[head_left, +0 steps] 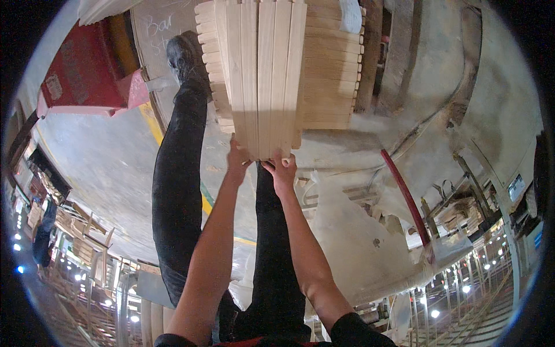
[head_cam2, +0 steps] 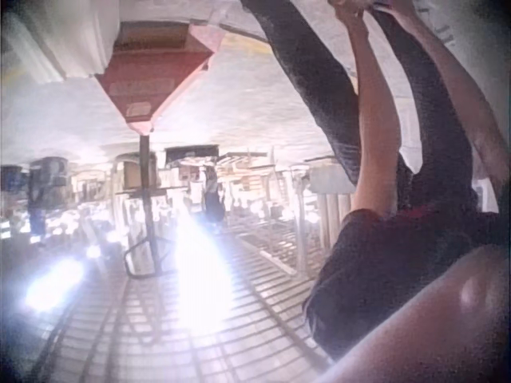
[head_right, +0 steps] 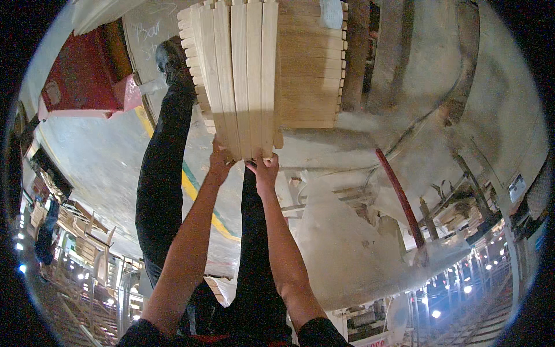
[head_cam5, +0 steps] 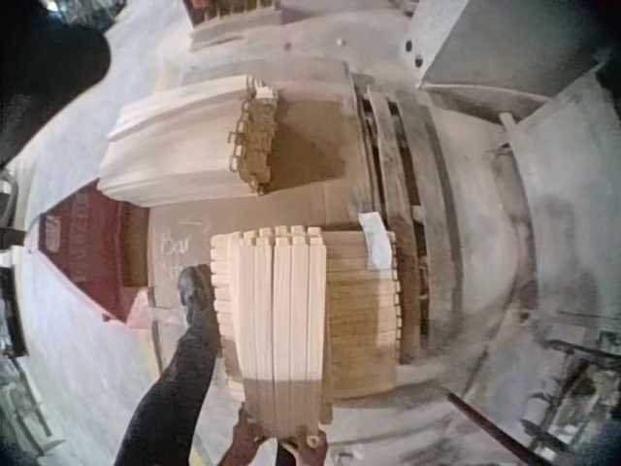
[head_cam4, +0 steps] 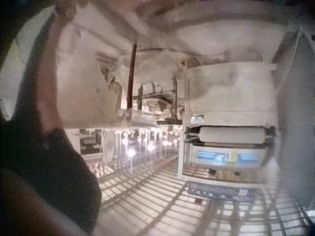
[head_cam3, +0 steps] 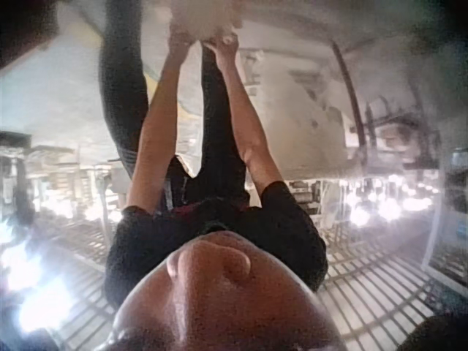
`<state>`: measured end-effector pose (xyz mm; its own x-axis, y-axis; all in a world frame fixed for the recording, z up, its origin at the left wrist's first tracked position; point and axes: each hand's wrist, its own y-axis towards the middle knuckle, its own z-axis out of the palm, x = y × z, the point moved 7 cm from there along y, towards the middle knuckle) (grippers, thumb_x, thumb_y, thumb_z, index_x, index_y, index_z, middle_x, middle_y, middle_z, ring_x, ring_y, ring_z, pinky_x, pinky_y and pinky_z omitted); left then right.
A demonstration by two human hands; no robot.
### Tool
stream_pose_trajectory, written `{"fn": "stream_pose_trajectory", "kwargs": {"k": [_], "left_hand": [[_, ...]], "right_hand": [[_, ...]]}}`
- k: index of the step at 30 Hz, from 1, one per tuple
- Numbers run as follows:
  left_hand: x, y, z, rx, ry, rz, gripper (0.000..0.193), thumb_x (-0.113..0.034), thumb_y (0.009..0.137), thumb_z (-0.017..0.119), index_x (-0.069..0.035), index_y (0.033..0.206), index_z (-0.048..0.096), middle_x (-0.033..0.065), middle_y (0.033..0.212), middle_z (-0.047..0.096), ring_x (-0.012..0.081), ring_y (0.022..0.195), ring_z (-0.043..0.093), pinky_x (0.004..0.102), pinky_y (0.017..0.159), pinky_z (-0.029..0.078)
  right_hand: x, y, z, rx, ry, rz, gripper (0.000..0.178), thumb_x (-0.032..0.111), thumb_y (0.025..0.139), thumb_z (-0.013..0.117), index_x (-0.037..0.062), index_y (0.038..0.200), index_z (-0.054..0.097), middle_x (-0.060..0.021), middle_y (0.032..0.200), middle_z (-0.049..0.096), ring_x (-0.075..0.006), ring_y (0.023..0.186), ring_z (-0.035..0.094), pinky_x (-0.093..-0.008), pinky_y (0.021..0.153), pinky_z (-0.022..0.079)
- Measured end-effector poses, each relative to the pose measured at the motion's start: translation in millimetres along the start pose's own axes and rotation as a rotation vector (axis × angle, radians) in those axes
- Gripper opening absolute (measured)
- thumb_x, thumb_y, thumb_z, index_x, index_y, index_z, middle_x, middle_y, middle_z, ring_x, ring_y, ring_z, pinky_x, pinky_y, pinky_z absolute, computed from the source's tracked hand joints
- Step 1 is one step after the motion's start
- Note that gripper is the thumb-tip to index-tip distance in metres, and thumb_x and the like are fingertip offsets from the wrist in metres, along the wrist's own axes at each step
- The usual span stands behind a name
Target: The person repeatedly picks up stacks of wooden planks from a nearby pile and places them onto a machine's conveyor belt. They handle the planks by hand, aligning them before feeding them into the machine, then return to the pile to repeat the process.
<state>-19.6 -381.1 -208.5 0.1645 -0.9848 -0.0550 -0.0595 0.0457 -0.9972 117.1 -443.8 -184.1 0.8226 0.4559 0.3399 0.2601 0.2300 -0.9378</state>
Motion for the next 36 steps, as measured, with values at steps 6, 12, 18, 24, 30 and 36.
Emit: {"fn": "stream_pose_trajectory", "kwargs": {"k": [6,12,18,24,30,36], "left_hand": [[34,6,-1,0.183,-0.061,0.123,0.075,-0.066,0.086,0.036,-0.013,0.137,0.026,0.0148,0.13,0.045,0.0305,0.115,0.05,0.0447,0.091,0.044],[33,-11,17,0.075,-0.1,0.067,0.066,-0.054,0.088,0.047,-0.006,0.131,0.036,0.0108,0.113,0.051,0.0235,0.102,0.054,0.0401,0.084,0.049],[28,-17,11,-0.017,-0.034,0.135,0.07,-0.059,0.086,0.046,0.002,0.121,0.045,0.0139,0.11,0.052,0.0226,0.098,0.056,0.0388,0.078,0.05],[48,12,-12,0.032,-0.003,0.052,0.06,-0.052,0.084,0.057,0.005,0.101,0.058,0.0091,0.088,0.062,0.0191,0.08,0.062,0.0321,0.073,0.051],[31,1,9,0.162,0.219,0.092,0.038,-0.022,0.078,0.073,0.004,0.101,0.06,0.0118,0.09,0.065,0.0169,0.079,0.063,0.0305,0.072,0.053],[35,-4,2,0.162,0.237,0.098,0.038,-0.022,0.076,0.075,0.005,0.099,0.062,0.0111,0.091,0.065,0.0167,0.079,0.063,0.0303,0.07,0.053]], "right_hand": [[11,-6,-15,-0.034,-0.071,0.011,0.045,0.022,0.085,0.065,-0.0022,0.111,0.036,-0.0199,0.108,0.051,-0.0292,0.099,0.057,-0.0432,0.071,0.059],[5,7,-41,0.015,-0.225,0.059,0.043,0.025,0.088,0.061,-0.0009,0.113,0.039,-0.0153,0.105,0.054,-0.0252,0.093,0.059,-0.0439,0.079,0.056],[7,12,-40,0.124,-0.26,0.096,0.045,0.025,0.087,0.062,-0.0025,0.117,0.041,-0.0142,0.104,0.055,-0.024,0.094,0.059,-0.0403,0.078,0.055],[22,23,-52,0.097,-0.22,0.06,0.04,0.031,0.09,0.058,0.0009,0.114,0.048,-0.0106,0.103,0.057,-0.0221,0.091,0.059,-0.0412,0.08,0.051],[28,30,-48,0.153,-0.51,0.103,0.038,0.027,0.088,0.061,-0.0033,0.109,0.052,-0.0092,0.098,0.06,-0.0176,0.089,0.06,-0.0331,0.077,0.051],[27,28,-53,0.187,-0.739,0.197,0.039,0.023,0.085,0.065,-0.0036,0.111,0.053,-0.0092,0.097,0.062,-0.0173,0.089,0.06,-0.0311,0.077,0.051]]}}
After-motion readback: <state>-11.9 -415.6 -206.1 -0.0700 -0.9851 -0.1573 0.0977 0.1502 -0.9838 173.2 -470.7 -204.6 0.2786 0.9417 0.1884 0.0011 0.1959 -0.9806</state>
